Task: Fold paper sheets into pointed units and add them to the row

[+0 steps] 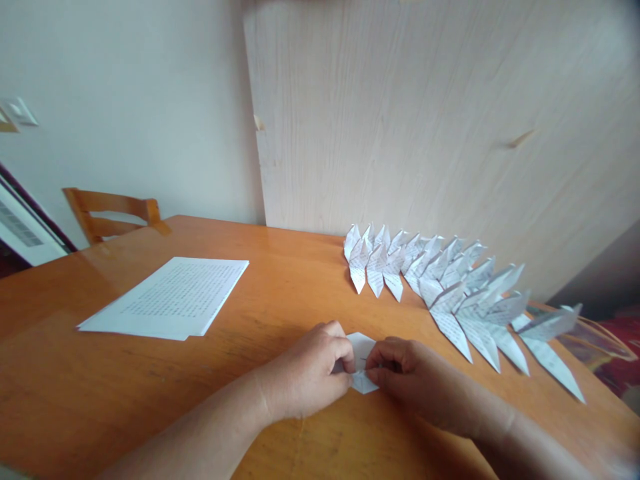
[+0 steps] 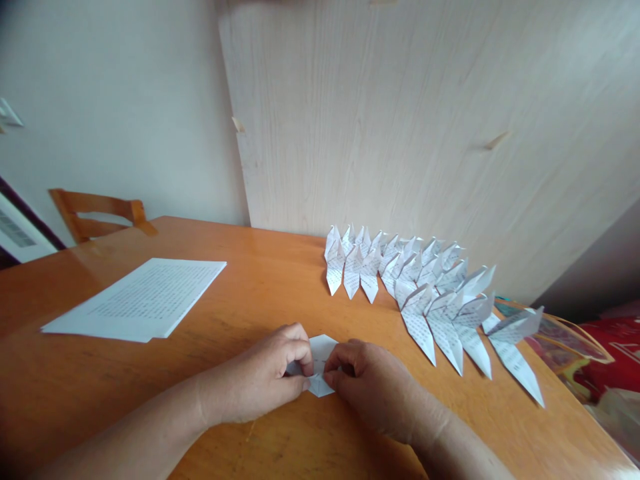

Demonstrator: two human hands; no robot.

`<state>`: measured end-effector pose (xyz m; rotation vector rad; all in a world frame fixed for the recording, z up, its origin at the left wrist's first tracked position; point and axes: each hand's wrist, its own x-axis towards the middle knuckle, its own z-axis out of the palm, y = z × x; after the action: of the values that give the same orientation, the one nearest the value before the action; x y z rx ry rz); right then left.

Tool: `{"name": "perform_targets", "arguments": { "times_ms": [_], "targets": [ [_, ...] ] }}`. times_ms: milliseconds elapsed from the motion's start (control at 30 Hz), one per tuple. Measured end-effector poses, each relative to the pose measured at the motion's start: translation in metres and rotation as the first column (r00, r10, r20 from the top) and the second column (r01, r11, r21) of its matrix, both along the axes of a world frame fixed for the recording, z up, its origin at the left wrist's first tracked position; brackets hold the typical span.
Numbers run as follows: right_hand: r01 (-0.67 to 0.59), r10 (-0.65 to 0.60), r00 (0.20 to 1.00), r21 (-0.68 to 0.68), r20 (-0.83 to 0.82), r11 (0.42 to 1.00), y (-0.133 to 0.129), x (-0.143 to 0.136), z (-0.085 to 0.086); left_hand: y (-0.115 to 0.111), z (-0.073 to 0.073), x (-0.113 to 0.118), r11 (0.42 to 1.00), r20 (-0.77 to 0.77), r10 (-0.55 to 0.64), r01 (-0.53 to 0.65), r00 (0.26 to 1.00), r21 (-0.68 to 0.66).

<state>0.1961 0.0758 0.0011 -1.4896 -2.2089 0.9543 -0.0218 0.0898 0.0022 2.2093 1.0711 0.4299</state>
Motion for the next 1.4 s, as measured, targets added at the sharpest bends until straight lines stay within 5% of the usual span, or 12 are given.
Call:
{"name": "perform_targets", "arguments": {
  "times_ms": [1400],
  "targets": [
    [0.145, -0.154, 0.970, 0.061, 0.190, 0.988, 0.004, -0.004, -0.003, 0.001, 0.000, 0.011, 0.991, -0.099, 0.057, -0.045, 0.993, 0.126]
  ]
}}
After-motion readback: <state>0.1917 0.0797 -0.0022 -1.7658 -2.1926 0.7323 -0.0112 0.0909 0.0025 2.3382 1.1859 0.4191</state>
